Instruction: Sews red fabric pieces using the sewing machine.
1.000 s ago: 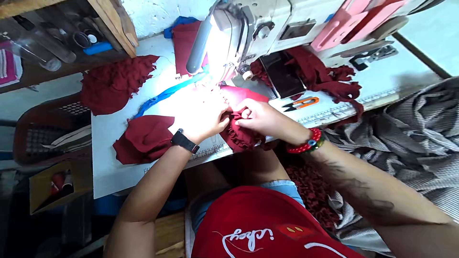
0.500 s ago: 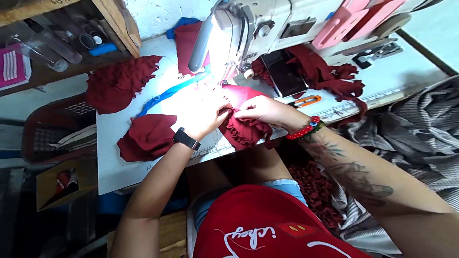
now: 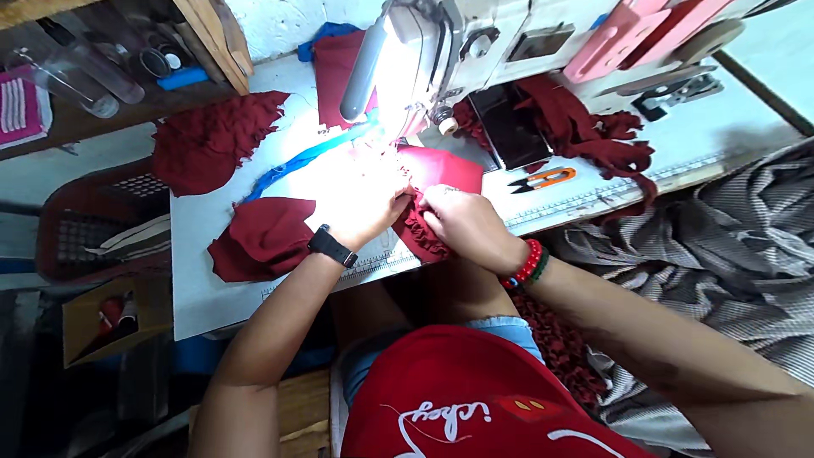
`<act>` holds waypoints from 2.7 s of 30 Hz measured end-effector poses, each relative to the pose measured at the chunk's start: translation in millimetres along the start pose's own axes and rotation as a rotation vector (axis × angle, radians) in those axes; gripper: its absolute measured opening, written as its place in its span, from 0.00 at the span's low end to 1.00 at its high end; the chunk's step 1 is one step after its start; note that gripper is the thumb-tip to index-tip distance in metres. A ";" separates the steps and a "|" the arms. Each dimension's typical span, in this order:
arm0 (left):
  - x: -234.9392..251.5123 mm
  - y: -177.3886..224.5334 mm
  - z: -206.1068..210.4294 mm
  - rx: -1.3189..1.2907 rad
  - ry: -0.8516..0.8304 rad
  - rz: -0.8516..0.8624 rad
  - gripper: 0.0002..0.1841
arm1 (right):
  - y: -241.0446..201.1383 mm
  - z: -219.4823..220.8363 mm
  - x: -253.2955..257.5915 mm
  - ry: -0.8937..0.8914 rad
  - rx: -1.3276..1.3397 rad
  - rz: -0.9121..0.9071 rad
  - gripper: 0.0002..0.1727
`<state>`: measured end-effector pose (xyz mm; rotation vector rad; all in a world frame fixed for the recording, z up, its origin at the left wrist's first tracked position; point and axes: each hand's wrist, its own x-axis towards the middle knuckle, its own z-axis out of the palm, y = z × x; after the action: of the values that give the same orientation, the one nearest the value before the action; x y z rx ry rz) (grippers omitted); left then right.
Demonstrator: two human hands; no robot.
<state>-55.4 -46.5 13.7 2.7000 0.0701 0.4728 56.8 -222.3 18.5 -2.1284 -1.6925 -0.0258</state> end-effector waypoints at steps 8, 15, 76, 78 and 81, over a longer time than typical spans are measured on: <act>-3.2 7.6 -2.7 0.004 0.044 0.151 0.11 | -13.6 -7.7 -20.7 -0.153 -0.012 -0.005 0.12; -0.4 13.1 5.5 -0.066 -0.090 0.090 0.10 | 5.3 -52.9 -9.4 -0.281 0.632 0.322 0.20; -18.4 25.0 15.8 -0.221 0.068 -0.013 0.08 | 13.3 -30.7 -11.0 -0.193 0.486 0.339 0.09; -18.6 22.5 18.3 -0.214 0.092 0.000 0.08 | 13.2 -18.6 -11.4 -0.112 0.334 0.248 0.08; -18.4 26.5 13.5 -0.193 0.083 0.015 0.08 | 1.6 -12.7 -17.7 -0.041 0.059 0.094 0.05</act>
<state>-68.8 -78.1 6.6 2.4941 0.0253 0.5655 56.8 -243.2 24.8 -2.1756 -1.5939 0.0945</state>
